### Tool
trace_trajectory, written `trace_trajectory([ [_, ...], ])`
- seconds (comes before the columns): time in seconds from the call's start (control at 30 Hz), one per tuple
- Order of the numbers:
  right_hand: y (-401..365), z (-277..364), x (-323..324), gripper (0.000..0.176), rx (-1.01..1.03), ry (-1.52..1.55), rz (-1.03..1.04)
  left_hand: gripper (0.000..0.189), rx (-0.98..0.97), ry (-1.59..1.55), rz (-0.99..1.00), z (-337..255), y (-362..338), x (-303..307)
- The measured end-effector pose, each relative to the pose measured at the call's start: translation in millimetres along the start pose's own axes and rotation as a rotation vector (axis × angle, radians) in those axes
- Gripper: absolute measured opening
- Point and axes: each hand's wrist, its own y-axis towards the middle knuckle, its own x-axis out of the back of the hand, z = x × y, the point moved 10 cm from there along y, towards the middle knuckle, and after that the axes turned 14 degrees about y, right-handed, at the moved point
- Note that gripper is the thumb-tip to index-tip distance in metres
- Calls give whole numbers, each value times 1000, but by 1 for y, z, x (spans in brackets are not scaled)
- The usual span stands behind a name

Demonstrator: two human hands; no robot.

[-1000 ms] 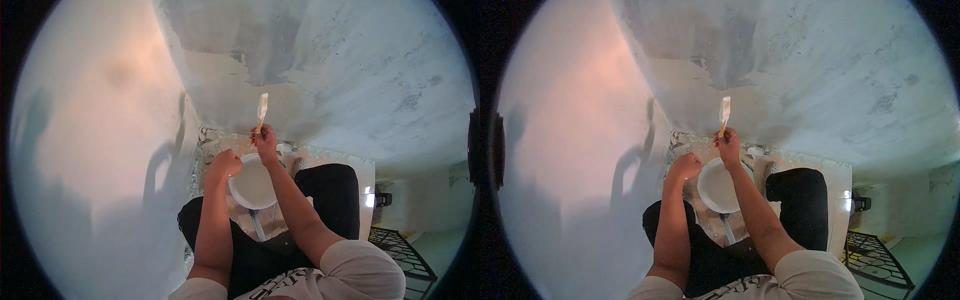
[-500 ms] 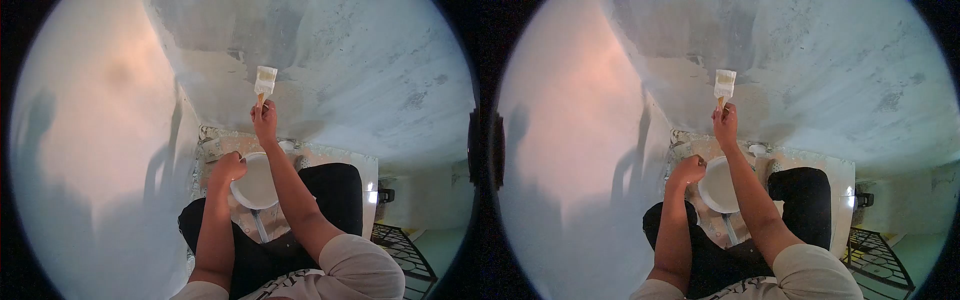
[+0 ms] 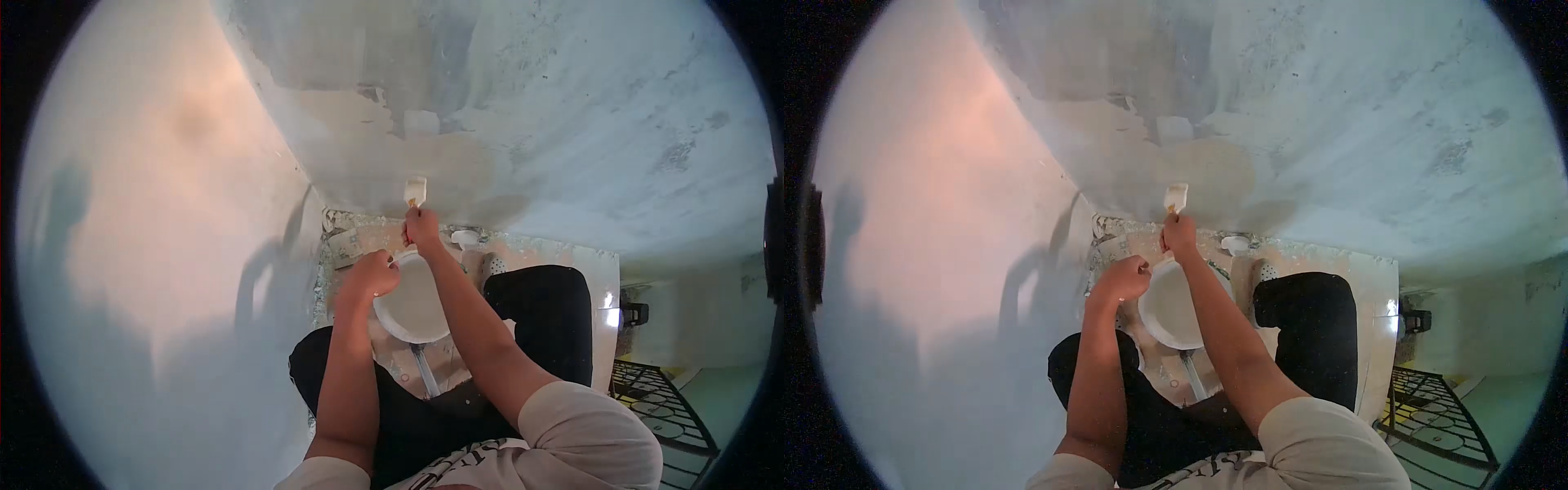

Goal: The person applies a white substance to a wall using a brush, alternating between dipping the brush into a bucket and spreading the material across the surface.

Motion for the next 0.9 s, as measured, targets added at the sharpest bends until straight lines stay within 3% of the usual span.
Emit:
trace_trajectory([
  [0.13,-52,142,-54,35,251,-5,137,36,-22,31,-24,-5,2,-3],
  [0.27,-100,209,-84,36,418,-9,184,25,-31,26,0,-2,9,-10],
  [0.43,-83,187,-83,33,444,-81,224,23,-66,-125,-160,-13,6,22],
  [0.5,-76,166,-76,31,417,-136,243,26,-51,-885,-120,-12,11,21],
  [0.53,-74,152,-74,30,331,-102,293,26,-52,-885,-120,-16,7,29],
  [0.6,-76,130,-65,30,247,-70,342,31,-217,-1245,8,-42,-5,40],
  [0.7,-90,120,-48,31,212,-122,336,33,-212,-1173,10,-57,-4,35],
  [0.77,-110,108,-45,32,-67,-12,396,28,-256,-1245,-17,-71,-6,37],
  [0.9,-114,108,-35,30,41,-18,431,32,-252,-1296,14,-75,1,25],
])
